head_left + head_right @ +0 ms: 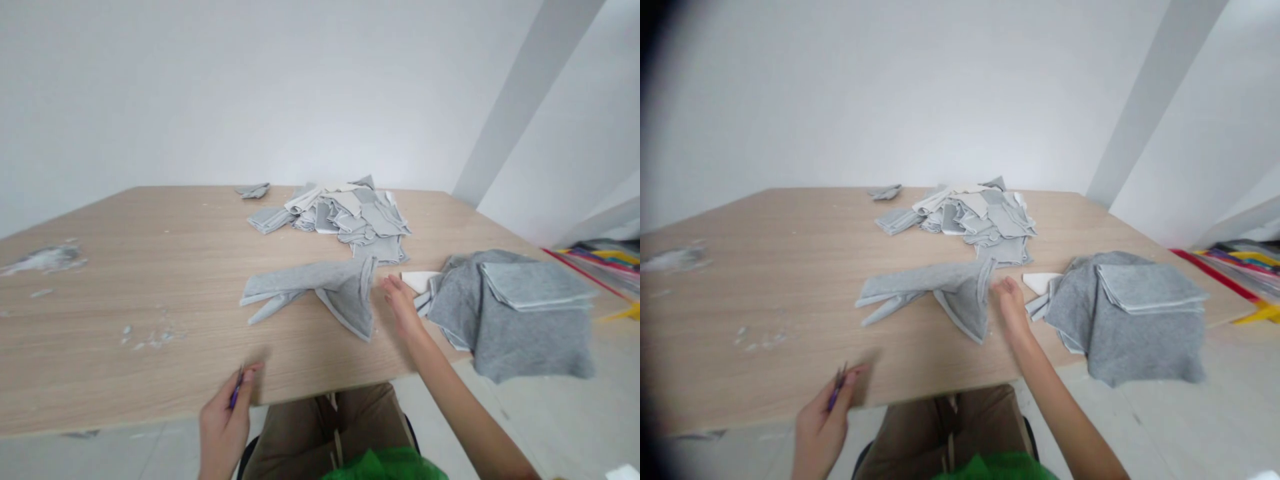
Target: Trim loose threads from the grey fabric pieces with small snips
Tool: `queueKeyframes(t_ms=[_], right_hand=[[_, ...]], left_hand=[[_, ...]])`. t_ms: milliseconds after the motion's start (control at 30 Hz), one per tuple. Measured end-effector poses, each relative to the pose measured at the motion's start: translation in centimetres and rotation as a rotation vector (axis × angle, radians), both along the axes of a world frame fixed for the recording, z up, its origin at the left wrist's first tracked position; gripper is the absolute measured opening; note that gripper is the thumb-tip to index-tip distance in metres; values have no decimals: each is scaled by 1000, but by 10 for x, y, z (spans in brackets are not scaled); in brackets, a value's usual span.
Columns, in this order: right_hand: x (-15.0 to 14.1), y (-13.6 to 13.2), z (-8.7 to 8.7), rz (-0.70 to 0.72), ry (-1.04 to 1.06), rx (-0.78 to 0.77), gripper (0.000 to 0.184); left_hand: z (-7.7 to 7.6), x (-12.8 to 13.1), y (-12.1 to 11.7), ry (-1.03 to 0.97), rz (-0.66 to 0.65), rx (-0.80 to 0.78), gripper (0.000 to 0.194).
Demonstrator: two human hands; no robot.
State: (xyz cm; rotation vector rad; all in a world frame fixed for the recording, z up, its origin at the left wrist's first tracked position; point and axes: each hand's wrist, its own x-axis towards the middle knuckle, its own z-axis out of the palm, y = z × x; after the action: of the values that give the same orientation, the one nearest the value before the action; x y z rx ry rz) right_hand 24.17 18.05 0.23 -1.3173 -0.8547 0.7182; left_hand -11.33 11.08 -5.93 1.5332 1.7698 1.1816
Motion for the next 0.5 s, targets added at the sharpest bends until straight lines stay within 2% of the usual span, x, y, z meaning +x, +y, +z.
queueKeyframes(t_ms=[100,267,400,500], right_hand=[[5,-32,-17,-57,-39,-45,36],[2,-69,-41,30,-158,-99,24],[0,-78,-49,106,-276,-96,24],[-2,-76,-49,155,-508,-100,30]], left_hand=[[4,3,-1,27,13,-4,68],[13,7,-2,86,-35,-8,64],[24,18,2,142,-119,12,59],[33,36,5,188,-265,18,55]])
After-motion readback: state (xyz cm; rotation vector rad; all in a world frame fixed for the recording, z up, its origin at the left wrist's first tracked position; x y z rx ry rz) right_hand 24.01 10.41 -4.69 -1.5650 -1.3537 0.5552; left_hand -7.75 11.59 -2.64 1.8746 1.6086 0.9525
